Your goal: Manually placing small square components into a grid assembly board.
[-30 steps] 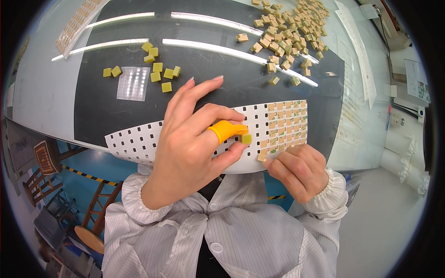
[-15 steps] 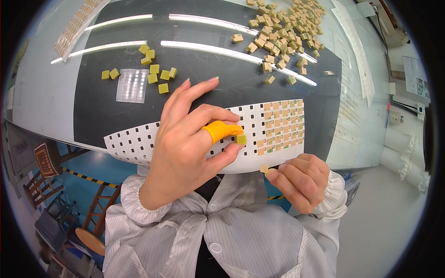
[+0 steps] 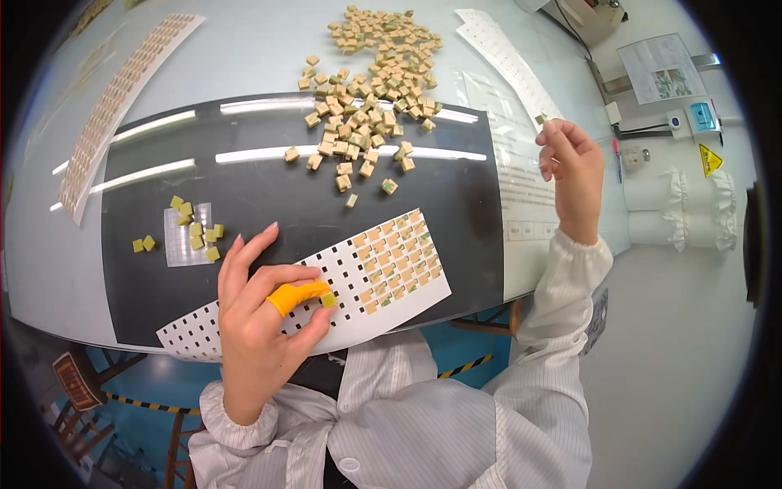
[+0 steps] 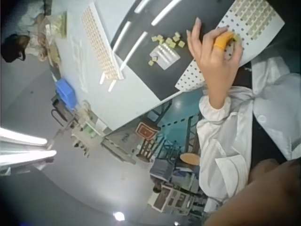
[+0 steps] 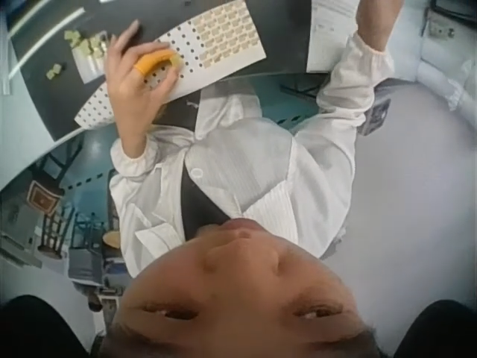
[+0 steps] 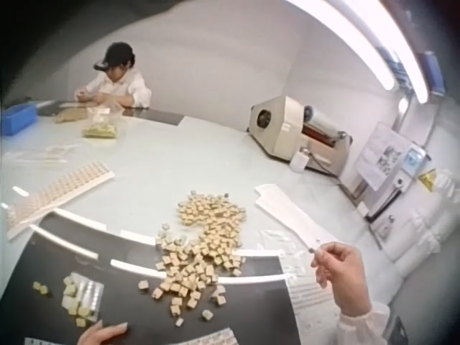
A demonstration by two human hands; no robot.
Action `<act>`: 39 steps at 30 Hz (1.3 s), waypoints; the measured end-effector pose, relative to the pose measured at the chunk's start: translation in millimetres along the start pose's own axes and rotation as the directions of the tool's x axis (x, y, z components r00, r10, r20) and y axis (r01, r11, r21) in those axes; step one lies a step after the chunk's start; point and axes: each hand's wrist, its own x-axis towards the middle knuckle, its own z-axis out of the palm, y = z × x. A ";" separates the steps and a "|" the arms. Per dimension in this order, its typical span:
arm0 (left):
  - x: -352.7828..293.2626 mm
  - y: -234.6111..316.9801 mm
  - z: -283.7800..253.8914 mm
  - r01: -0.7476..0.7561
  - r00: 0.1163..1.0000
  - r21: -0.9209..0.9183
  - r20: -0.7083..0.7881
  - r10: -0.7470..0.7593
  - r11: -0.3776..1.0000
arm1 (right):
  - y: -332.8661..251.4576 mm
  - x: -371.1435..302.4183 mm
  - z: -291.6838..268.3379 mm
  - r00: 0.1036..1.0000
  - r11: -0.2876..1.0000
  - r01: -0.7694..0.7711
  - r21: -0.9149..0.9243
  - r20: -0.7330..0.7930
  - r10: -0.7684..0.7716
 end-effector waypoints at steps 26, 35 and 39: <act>-0.9 0.6 4.4 0.044 0.999 0.007 -0.006 -0.044 0.999 | 85.8 101.1 -63.7 0.956 0.865 -0.292 -0.407 -0.091 0.280; 4.4 -0.2 2.0 0.017 1.000 -0.020 0.022 -0.016 1.000 | 43.2 56.4 -18.6 0.990 0.916 0.101 -0.389 -0.056 -0.133; -0.3 -5.4 1.8 0.026 1.000 -0.017 0.015 -0.026 0.999 | -10.9 -48.9 63.2 0.871 0.942 0.269 -0.199 0.467 -0.150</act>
